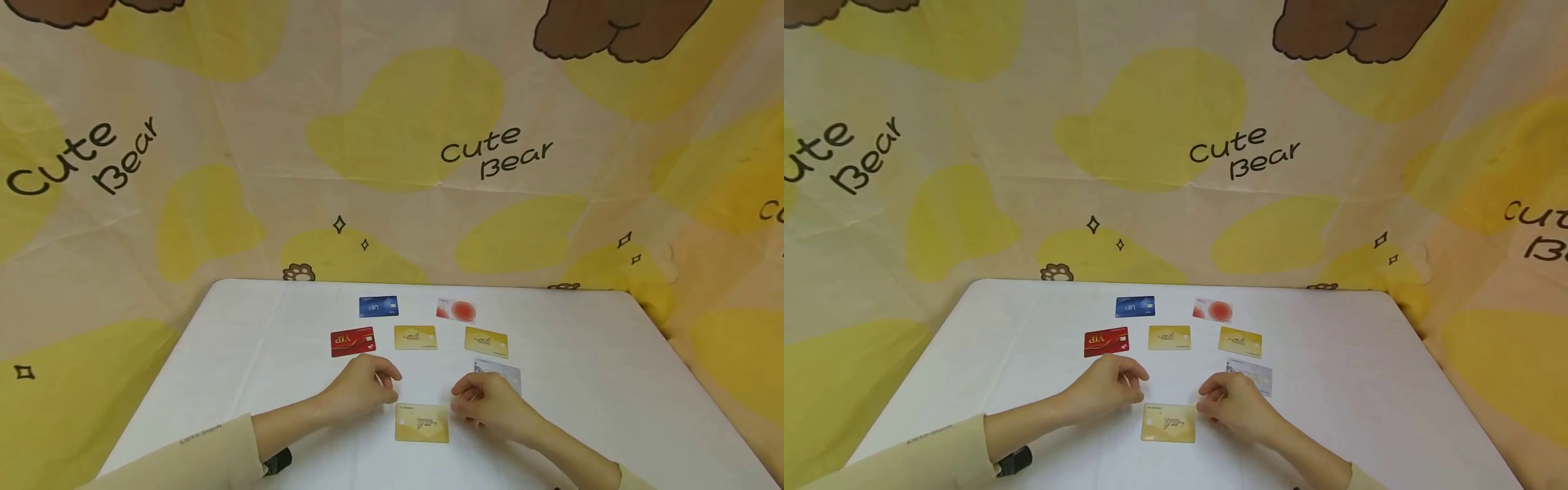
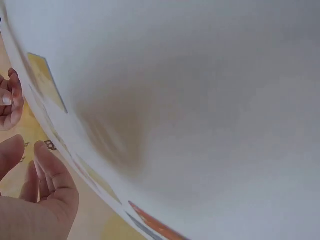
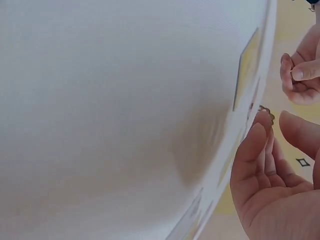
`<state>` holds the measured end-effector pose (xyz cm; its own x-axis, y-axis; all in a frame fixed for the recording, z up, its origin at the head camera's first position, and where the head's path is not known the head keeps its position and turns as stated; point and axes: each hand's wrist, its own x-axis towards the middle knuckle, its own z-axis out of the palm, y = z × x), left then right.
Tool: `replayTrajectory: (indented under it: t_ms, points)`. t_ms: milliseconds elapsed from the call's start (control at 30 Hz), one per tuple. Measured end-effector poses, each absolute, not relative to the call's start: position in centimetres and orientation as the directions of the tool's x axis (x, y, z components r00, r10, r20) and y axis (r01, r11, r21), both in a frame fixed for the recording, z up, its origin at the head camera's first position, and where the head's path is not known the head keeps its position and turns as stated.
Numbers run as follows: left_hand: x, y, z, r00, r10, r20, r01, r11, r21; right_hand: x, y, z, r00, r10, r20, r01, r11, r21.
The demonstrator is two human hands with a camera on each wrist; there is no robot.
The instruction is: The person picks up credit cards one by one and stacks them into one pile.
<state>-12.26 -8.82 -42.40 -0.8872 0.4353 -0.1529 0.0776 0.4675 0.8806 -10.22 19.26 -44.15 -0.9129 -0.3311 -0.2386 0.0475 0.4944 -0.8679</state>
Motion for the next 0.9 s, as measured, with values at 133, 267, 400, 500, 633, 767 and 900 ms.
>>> replayTrajectory:
  t_ms: [133, 267, 400, 500, 633, 767, 900]
  points:
    - [-12.6, -8.7, -41.6, -0.884, 0.455, -0.112, 0.127, 0.462, 0.878, -10.2, 19.9, -43.5, -0.921, -0.321, -0.222, 0.028, 0.512, -0.858]
    - [-13.0, -8.6, -41.2, -0.885, 0.461, -0.068, 0.170, 0.454, 0.875, -10.2, 20.5, -42.9, -0.923, -0.326, -0.203, 0.012, 0.502, -0.865]
    - [-13.5, -8.3, -40.9, -0.887, 0.460, -0.046, 0.189, 0.451, 0.872, -10.3, 21.1, -42.3, -0.930, -0.321, -0.178, -0.009, 0.504, -0.863]
    - [-14.1, -8.0, -40.7, -0.887, 0.461, -0.030, 0.207, 0.455, 0.866, -10.3, 21.7, -42.1, -0.939, -0.304, -0.163, -0.016, 0.511, -0.859]
    - [-14.9, -7.3, -40.5, -0.885, 0.465, -0.022, 0.219, 0.458, 0.861, -10.3, 22.6, -42.0, -0.950, -0.272, -0.152, -0.016, 0.528, -0.849]
    - [-15.4, -6.5, -40.5, -0.877, 0.480, -0.016, 0.226, 0.443, 0.868, -10.2, 23.3, -41.9, -0.961, -0.235, -0.143, -0.012, 0.555, -0.832]
    - [-16.0, -5.7, -40.8, -0.870, 0.493, -0.013, 0.227, 0.423, 0.877, -10.4, 24.1, -42.0, -0.970, -0.214, -0.114, -0.030, 0.576, -0.817]
